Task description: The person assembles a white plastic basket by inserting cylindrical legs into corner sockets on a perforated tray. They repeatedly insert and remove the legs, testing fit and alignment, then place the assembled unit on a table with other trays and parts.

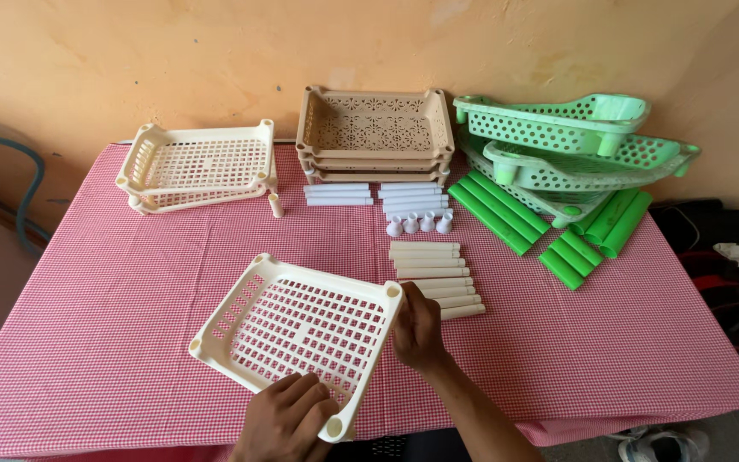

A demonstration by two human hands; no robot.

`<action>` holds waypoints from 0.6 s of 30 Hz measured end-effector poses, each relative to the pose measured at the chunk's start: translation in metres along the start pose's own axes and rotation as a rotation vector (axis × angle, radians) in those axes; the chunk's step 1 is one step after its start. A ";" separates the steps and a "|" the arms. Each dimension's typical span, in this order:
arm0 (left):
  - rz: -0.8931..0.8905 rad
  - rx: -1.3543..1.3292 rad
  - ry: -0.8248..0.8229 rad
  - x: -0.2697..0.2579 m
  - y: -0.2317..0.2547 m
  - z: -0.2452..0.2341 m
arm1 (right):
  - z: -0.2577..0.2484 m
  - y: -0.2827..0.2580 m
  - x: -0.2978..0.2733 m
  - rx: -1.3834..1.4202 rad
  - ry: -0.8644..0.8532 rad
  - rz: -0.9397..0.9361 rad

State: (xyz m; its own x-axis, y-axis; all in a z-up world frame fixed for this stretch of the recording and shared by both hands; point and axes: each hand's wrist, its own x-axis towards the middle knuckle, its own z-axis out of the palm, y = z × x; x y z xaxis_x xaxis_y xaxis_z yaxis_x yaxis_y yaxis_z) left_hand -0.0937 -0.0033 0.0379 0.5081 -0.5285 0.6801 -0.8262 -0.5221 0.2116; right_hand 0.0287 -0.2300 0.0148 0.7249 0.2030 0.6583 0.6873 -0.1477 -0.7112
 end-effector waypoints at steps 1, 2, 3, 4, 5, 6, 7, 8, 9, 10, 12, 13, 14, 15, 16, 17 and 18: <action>0.000 0.002 0.000 -0.001 0.000 0.000 | -0.001 0.000 0.000 0.001 -0.001 -0.002; 0.000 0.003 0.001 -0.001 -0.001 0.000 | -0.002 0.000 0.000 0.003 -0.002 -0.004; 0.010 0.006 -0.003 0.000 -0.001 -0.001 | -0.002 0.000 0.000 0.019 -0.007 0.010; 0.019 0.010 -0.007 0.000 -0.002 -0.001 | -0.002 0.001 -0.001 0.036 -0.013 0.024; 0.029 0.013 -0.010 0.001 -0.002 -0.001 | -0.002 0.001 -0.001 0.052 -0.019 0.038; 0.031 0.020 -0.009 0.002 -0.002 -0.001 | -0.002 0.002 -0.001 0.064 -0.021 0.062; 0.033 0.027 -0.008 0.003 -0.001 0.000 | -0.002 0.003 -0.003 0.077 -0.023 0.087; 0.035 0.034 -0.006 0.005 -0.001 0.000 | -0.002 0.005 -0.004 0.089 -0.026 0.112; 0.036 0.033 -0.008 0.005 0.000 -0.001 | -0.003 0.009 -0.004 0.093 -0.047 0.095; 0.037 0.032 -0.010 0.006 0.000 -0.003 | -0.004 0.012 -0.003 0.097 -0.068 0.077; 0.037 0.036 0.026 0.006 0.001 -0.008 | -0.007 0.018 -0.004 0.131 -0.109 0.121; 0.037 0.042 0.063 0.006 0.000 -0.011 | -0.009 0.021 -0.003 0.161 -0.128 0.181; 0.037 0.048 0.101 0.005 0.000 -0.013 | -0.010 0.022 -0.003 0.192 -0.147 0.242; 0.025 0.019 0.153 0.004 -0.001 -0.014 | -0.012 0.022 -0.002 0.207 -0.159 0.272; 0.012 -0.011 0.206 0.002 -0.004 -0.015 | -0.014 0.022 0.002 0.222 -0.171 0.302; -0.001 -0.039 0.258 -0.002 -0.007 -0.017 | -0.014 0.021 0.007 0.238 -0.184 0.332; -0.002 -0.005 0.294 -0.009 -0.010 -0.020 | -0.012 0.019 0.012 0.290 -0.205 0.364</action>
State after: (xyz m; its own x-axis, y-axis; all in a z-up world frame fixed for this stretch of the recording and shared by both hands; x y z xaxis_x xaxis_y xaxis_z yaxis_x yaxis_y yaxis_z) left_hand -0.0949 0.0197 0.0439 0.4182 -0.3105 0.8537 -0.8270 -0.5189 0.2164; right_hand 0.0510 -0.2422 0.0119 0.8708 0.3782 0.3140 0.3295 0.0249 -0.9438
